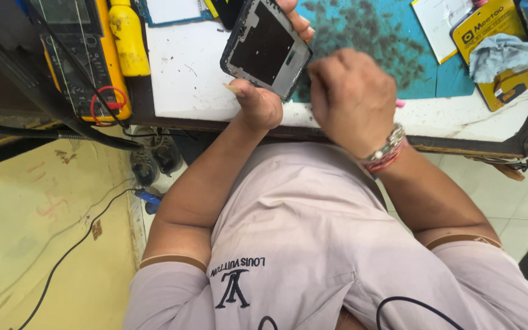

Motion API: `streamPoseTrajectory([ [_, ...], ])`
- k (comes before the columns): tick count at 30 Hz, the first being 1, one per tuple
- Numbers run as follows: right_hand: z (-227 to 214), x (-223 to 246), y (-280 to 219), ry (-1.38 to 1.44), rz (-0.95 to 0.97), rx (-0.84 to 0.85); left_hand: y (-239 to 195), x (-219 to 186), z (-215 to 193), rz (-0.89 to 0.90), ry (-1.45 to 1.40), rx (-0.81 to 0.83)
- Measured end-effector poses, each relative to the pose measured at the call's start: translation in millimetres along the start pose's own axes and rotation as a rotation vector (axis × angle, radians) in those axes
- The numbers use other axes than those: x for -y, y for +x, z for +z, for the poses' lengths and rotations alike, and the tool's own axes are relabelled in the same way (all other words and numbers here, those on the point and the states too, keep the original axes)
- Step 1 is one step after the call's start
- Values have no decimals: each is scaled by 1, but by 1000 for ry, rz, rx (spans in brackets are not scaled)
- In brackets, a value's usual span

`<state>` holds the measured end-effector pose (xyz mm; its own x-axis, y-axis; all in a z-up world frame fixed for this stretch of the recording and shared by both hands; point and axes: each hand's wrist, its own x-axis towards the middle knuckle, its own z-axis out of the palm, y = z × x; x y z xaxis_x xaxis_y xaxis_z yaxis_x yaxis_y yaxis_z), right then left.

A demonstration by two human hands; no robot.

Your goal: The person cleans the interior frame of a disassembled smartphone using a white cloth and a pink plastic tool. They wipe the surface repeatedly and use the tool to scrape residue from the edges and corners of the device's chassis.

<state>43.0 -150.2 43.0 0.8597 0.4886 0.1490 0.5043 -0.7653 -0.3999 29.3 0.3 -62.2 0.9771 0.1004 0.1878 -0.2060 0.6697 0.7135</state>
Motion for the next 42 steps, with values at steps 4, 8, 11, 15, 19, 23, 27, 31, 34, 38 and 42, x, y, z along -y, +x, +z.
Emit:
streamPoseTrajectory([
  [4,2,16,-11,61,-69,69,2,-2,2,-17,9,-11],
  [8,-1,3,-4,106,-57,100,2,-3,1,-23,10,-13],
  [11,2,-9,4,30,-23,5,0,0,-1,-9,-11,0],
  [15,2,-3,1,-51,-33,-47,1,0,0,-14,-14,-9],
  [19,1,14,-12,103,-87,95,0,0,1,-27,-25,-19],
  [23,0,-4,0,109,-69,82,1,0,-2,-19,26,24],
  [27,4,-18,5,-5,-39,-50,-2,2,-2,-6,69,28],
  [31,8,-8,-5,25,-73,-43,-3,6,-3,7,58,26],
  [34,6,10,-17,114,-112,32,0,6,-1,-21,59,14],
  [38,-4,6,-14,220,-79,38,1,3,-1,7,9,24],
  [42,-11,-10,-1,308,12,-37,1,3,-3,51,-22,19],
])
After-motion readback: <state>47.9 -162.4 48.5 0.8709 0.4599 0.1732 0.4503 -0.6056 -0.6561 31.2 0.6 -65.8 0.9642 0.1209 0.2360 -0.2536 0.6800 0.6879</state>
